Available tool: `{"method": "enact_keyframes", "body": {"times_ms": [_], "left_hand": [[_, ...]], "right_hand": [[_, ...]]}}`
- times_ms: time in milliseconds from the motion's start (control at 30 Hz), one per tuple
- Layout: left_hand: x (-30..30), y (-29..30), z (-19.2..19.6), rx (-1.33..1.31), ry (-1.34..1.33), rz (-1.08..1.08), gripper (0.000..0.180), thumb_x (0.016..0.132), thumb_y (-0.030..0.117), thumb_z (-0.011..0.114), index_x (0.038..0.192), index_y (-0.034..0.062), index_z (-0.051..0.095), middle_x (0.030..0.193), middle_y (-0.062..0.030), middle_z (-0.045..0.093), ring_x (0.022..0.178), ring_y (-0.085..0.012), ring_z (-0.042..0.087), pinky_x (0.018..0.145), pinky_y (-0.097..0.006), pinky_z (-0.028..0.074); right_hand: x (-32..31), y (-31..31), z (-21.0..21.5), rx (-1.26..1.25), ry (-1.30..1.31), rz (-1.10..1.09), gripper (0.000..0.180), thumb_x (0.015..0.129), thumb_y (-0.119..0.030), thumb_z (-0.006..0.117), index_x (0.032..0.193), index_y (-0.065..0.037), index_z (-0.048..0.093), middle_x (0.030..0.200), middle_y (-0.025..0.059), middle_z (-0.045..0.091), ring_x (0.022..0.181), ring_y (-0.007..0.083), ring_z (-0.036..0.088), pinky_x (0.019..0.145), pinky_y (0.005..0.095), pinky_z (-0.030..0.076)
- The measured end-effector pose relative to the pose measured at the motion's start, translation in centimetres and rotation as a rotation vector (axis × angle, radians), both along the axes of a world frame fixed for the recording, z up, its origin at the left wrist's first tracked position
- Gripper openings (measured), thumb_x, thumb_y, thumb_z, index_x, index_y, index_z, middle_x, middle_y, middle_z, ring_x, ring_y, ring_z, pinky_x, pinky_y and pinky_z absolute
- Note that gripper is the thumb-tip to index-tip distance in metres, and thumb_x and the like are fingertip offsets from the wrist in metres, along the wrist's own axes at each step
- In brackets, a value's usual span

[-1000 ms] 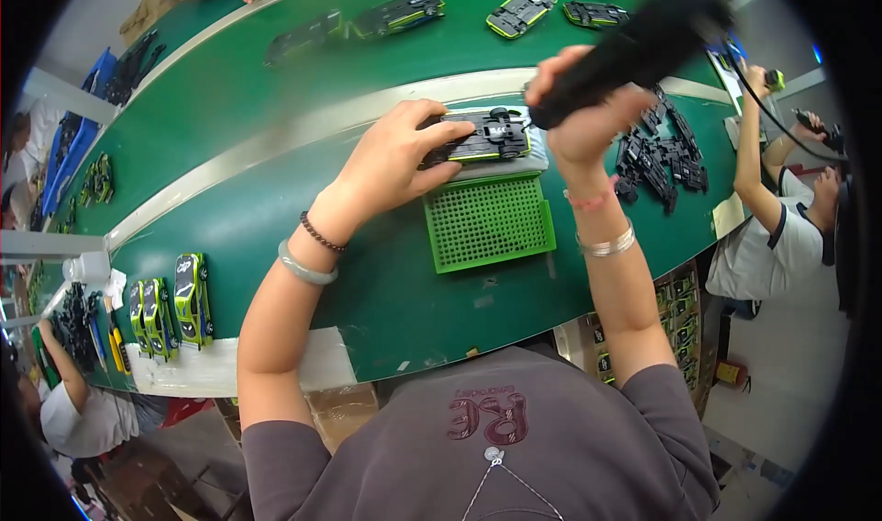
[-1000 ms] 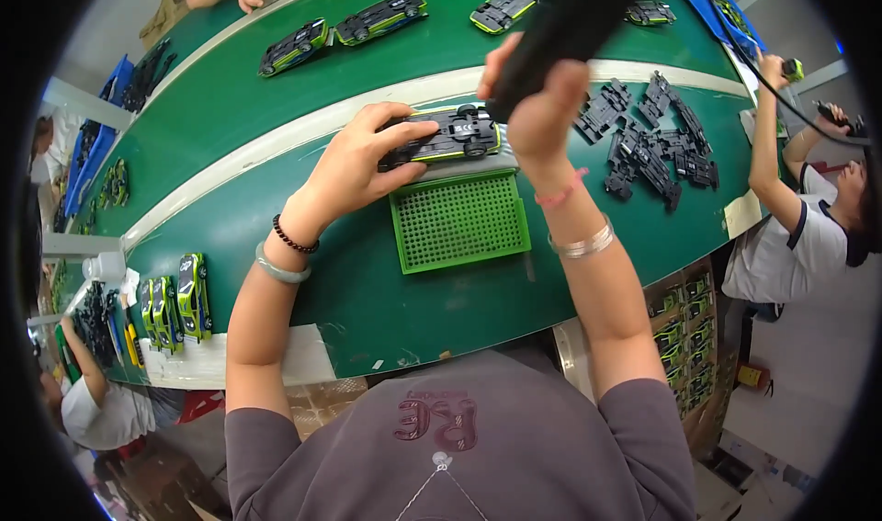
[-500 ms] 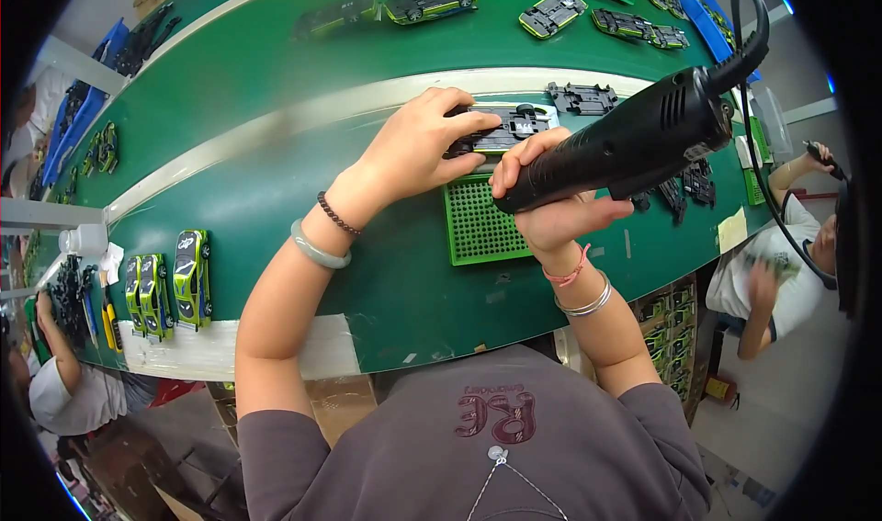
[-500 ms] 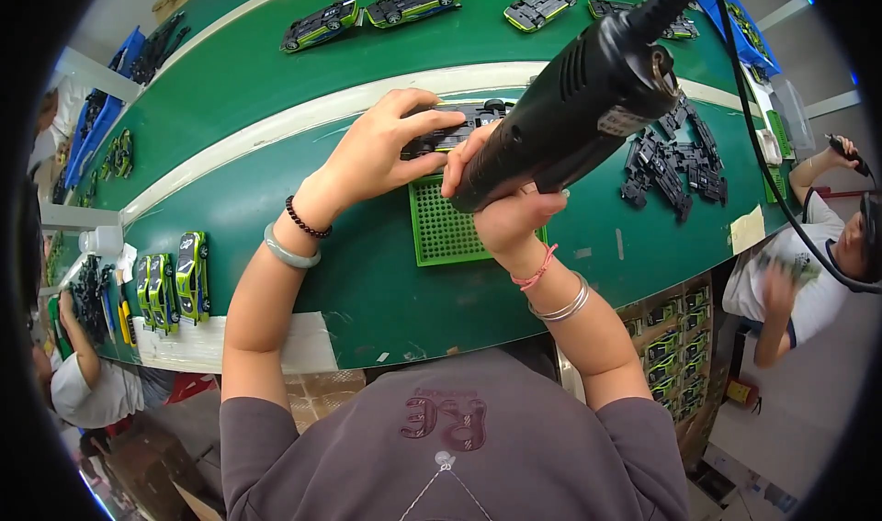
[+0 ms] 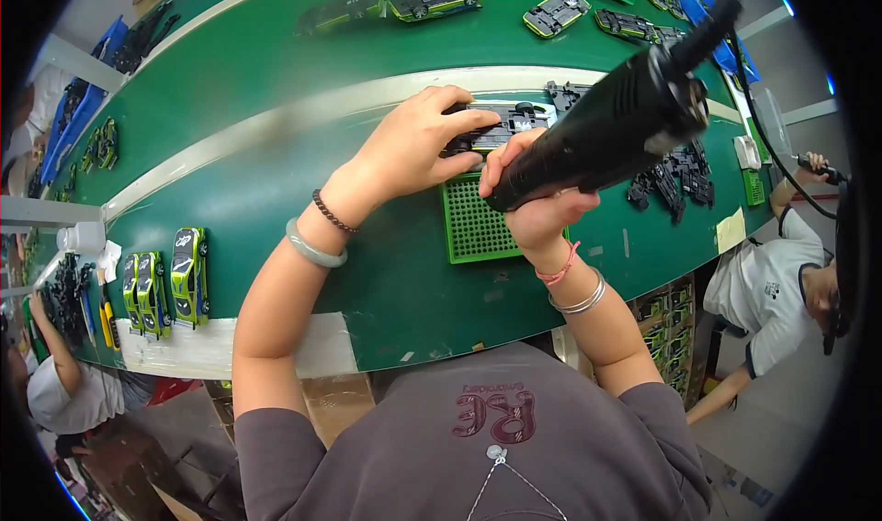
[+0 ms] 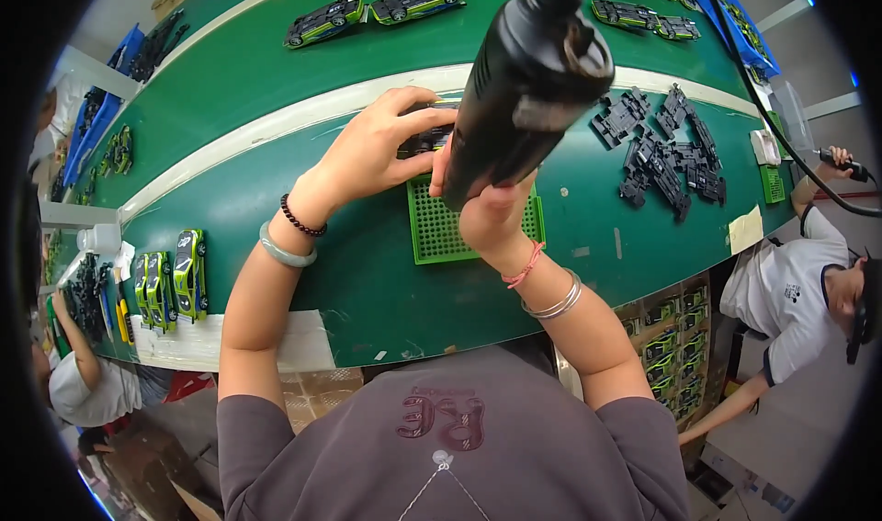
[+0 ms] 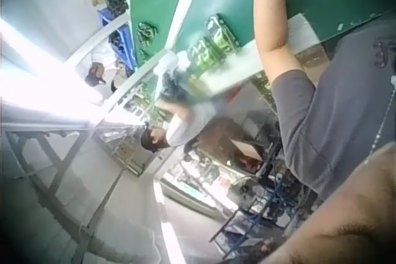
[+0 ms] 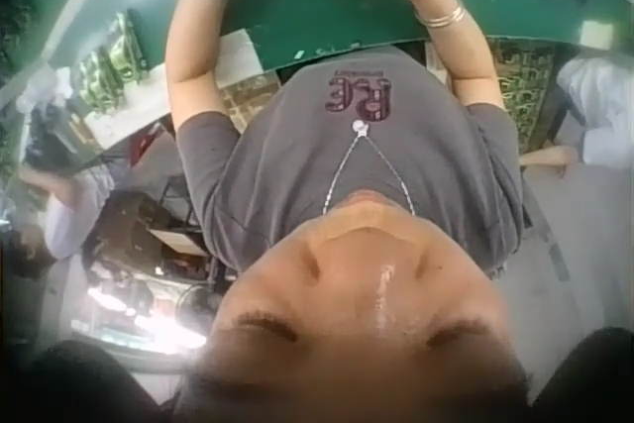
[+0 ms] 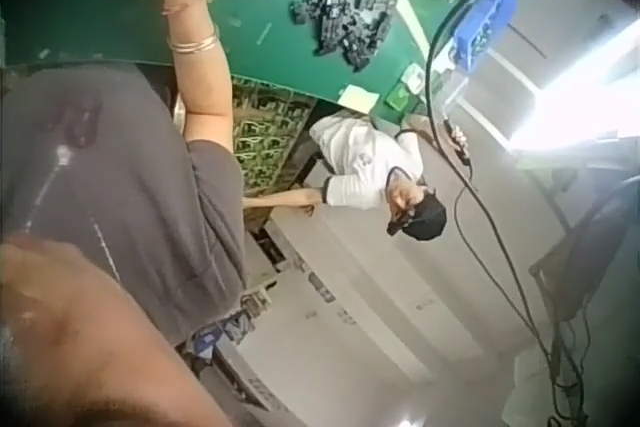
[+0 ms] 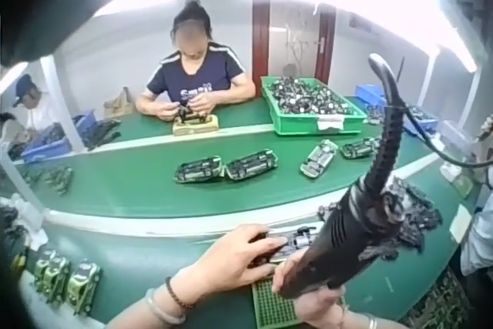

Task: The person assembles toy cars along a conveyor line by securing screws into their chassis using an electric screwdriver, then places the finished toy cars into a cardboard box.

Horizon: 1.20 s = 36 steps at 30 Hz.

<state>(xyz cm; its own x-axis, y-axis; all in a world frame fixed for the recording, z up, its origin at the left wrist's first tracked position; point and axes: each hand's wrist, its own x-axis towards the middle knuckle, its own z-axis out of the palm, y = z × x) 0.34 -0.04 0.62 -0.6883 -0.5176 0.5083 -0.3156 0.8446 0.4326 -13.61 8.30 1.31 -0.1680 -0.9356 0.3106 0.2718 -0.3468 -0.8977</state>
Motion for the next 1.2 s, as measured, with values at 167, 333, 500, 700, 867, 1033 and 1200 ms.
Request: {"method": "enact_keyframes", "body": {"times_ms": [167,333,500,700,867,1033,1200], "left_hand": [[2.4,-1.2,1.4,0.114,-0.056,0.010,0.060,0.064,0.026,0.074,0.115,0.0057,0.050,0.106,-0.0163,0.054,0.100,-0.0323,0.051,0.087,-0.038,0.042],[3.3,-1.8,1.3,0.229,-0.149,0.016,0.055,0.062,0.028,0.076,0.105,0.0017,0.052,0.102,-0.0168,0.056,0.098,-0.0314,0.052,0.085,-0.037,0.043],[3.0,-2.1,0.9,0.226,-0.126,-0.001,0.054,0.062,0.028,0.076,0.103,0.0014,0.053,0.100,-0.0166,0.057,0.096,-0.0312,0.053,0.083,-0.037,0.044],[3.2,-1.9,0.9,0.235,-0.124,0.010,0.057,0.060,0.028,0.077,0.105,0.0020,0.054,0.099,-0.0159,0.057,0.096,-0.0308,0.054,0.083,-0.037,0.044],[3.0,-1.8,1.3,0.234,-0.088,-0.030,0.055,0.060,0.027,0.077,0.103,0.0023,0.054,0.097,-0.0150,0.057,0.094,-0.0310,0.053,0.082,-0.038,0.044],[3.3,-2.3,0.6,0.260,-0.084,-0.009,0.050,0.059,0.026,0.078,0.095,0.0017,0.053,0.095,-0.0158,0.057,0.093,-0.0322,0.053,0.080,-0.038,0.044],[3.4,-2.0,1.5,0.342,-0.066,-0.007,0.049,0.058,0.025,0.079,0.092,0.0015,0.053,0.093,-0.0164,0.057,0.092,-0.0331,0.054,0.080,-0.038,0.044]], "right_hand": [[-1.0,0.0,1.4,-0.001,-0.072,-0.008,0.099,0.052,-0.094,0.021,0.082,-0.002,0.044,0.060,0.0093,0.048,0.049,0.0195,0.050,0.045,0.0291,0.043],[-0.6,-3.3,5.6,-0.280,-0.168,0.085,0.105,0.052,-0.093,0.012,0.085,0.001,0.045,0.062,0.0107,0.051,0.047,0.0189,0.051,0.045,0.0278,0.044],[1.9,-6.4,5.9,-0.195,0.059,0.036,0.100,0.054,-0.092,0.021,0.080,0.000,0.047,0.056,0.0118,0.050,0.049,0.0200,0.052,0.045,0.0292,0.045],[2.3,-7.3,4.1,-0.182,0.100,0.056,0.098,0.056,-0.091,0.023,0.083,0.000,0.047,0.059,0.0110,0.050,0.051,0.0196,0.051,0.048,0.0286,0.044],[2.5,-7.6,3.0,-0.182,0.104,0.099,0.093,0.060,-0.089,0.026,0.085,-0.001,0.046,0.062,0.0099,0.050,0.052,0.0188,0.051,0.049,0.0284,0.044],[3.7,-8.6,2.7,-0.262,0.130,0.080,0.076,0.078,-0.072,0.037,0.069,0.003,0.051,0.052,0.0047,0.051,0.044,0.0103,0.050,0.041,0.0229,0.038],[3.7,-8.7,2.3,-0.263,0.163,0.112,0.076,0.078,-0.071,0.037,0.067,0.002,0.051,0.051,0.0043,0.050,0.044,0.0100,0.050,0.041,0.0225,0.038]]}}
